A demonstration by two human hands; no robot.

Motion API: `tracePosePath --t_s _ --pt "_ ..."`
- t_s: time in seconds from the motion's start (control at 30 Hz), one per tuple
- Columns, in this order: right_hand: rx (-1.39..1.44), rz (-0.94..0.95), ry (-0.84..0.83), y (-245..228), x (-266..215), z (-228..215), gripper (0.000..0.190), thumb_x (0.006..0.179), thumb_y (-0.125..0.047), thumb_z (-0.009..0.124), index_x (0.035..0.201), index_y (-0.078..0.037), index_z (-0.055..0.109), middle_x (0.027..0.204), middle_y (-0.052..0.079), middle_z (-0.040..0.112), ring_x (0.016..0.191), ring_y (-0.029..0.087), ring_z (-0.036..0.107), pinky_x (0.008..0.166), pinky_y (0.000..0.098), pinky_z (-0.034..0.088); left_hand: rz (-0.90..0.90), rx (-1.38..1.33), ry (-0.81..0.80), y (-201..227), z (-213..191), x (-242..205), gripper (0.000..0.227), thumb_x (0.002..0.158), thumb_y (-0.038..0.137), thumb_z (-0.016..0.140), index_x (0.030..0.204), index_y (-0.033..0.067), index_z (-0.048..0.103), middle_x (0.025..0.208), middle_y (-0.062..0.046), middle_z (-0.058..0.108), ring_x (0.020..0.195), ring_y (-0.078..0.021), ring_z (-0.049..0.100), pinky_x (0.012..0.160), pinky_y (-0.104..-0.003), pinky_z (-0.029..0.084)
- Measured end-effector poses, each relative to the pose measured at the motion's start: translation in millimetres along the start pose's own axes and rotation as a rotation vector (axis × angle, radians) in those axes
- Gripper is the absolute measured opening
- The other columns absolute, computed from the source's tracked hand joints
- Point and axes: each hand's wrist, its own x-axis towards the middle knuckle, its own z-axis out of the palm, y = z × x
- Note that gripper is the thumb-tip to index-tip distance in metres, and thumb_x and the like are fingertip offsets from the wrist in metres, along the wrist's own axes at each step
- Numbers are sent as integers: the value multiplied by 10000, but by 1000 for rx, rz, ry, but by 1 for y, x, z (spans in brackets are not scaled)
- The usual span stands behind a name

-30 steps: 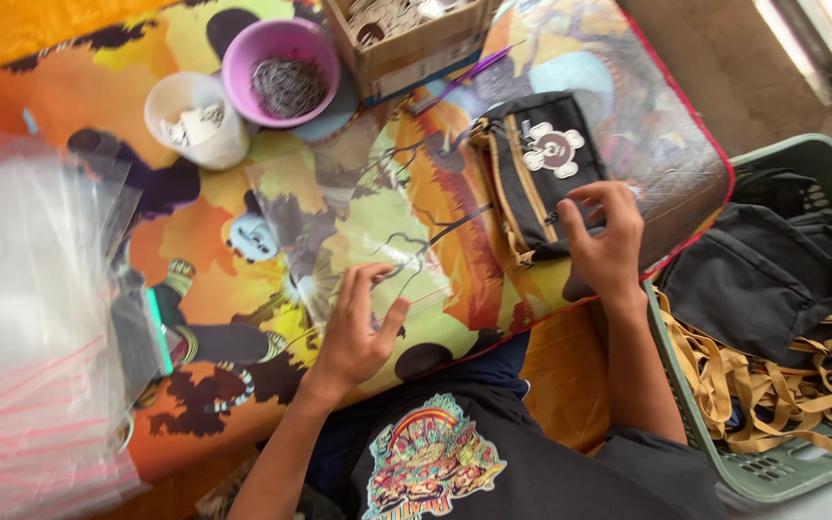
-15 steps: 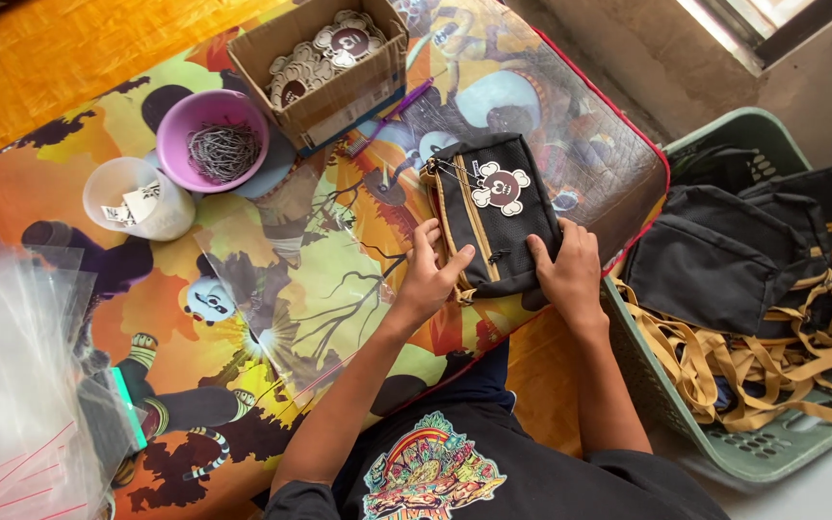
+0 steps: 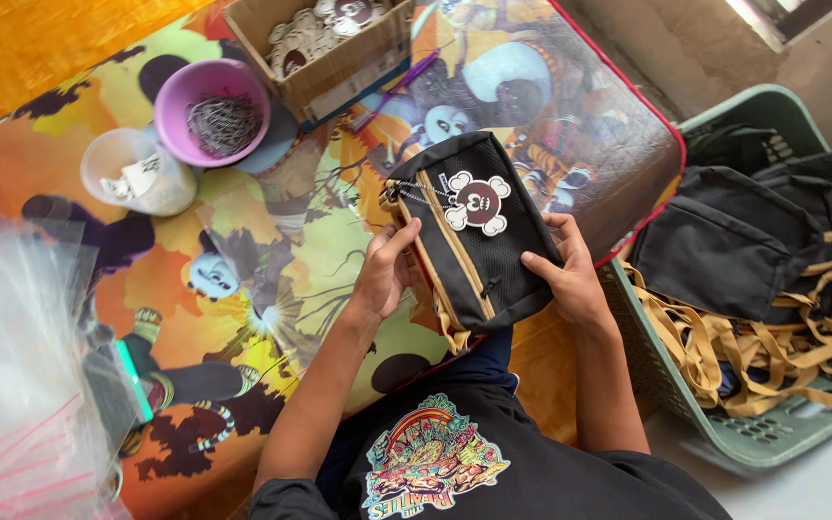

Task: The person places a small black pouch into a clear plastic bag on a table. They use a purple tool to smooth the bag and then seal it. Finally, they place a small white sticker on the sealed bag.

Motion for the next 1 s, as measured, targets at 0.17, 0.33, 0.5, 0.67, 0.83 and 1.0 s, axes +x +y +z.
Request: tracePosePath --t_s 0.17,0.33,0.5,0.67,0.83,1.0 --pt "15 126 -223 16 11 33 587 789 86 692 1340 -69 564 1013 130 692 836 182 708 667 323 625 147 155 77 -5 -58 -29 282 901 294 766 972 46 651 764 -80 683 662 -187 730 574 -416 638" --pt "-438 11 -437 5 13 91 632 808 -24 712 1418 -113 572 1201 106 676 1079 163 579 943 403 499 323 190 326 -8 -96 -60 213 825 205 845 801 27 731 631 -63 664 583 -108 656 553 -336 604" --pt "-859 -336 -563 -36 -17 165 701 816 22 563 1497 -37 404 1253 334 596 1126 544 571 896 628 472 451 176 550 3 -95 -98 94 808 109 812 758 90 736 642 14 627 614 -62 565 562 -271 548" --pt "-968 -444 -620 -34 -34 188 603 898 -88 526 1480 24 412 1258 323 582 1094 523 601 898 584 491 496 151 578 -2 -109 -101 93 827 102 785 772 68 717 642 -17 625 593 -92 585 542 -277 530" --pt "-708 -58 -485 0 -15 177 289 1030 -308 532 1256 -139 592 960 182 701 853 316 678 749 479 520 397 -190 378 -1 -114 -106 164 859 198 803 873 70 701 721 -75 702 613 -166 703 569 -313 591" --pt "-577 -35 -438 -19 -8 201 393 762 -252 907 986 -51 654 769 84 637 686 164 584 570 279 473 325 -269 192 20 -84 -122 201 957 224 709 875 44 675 733 -130 703 657 -236 744 610 -380 640"
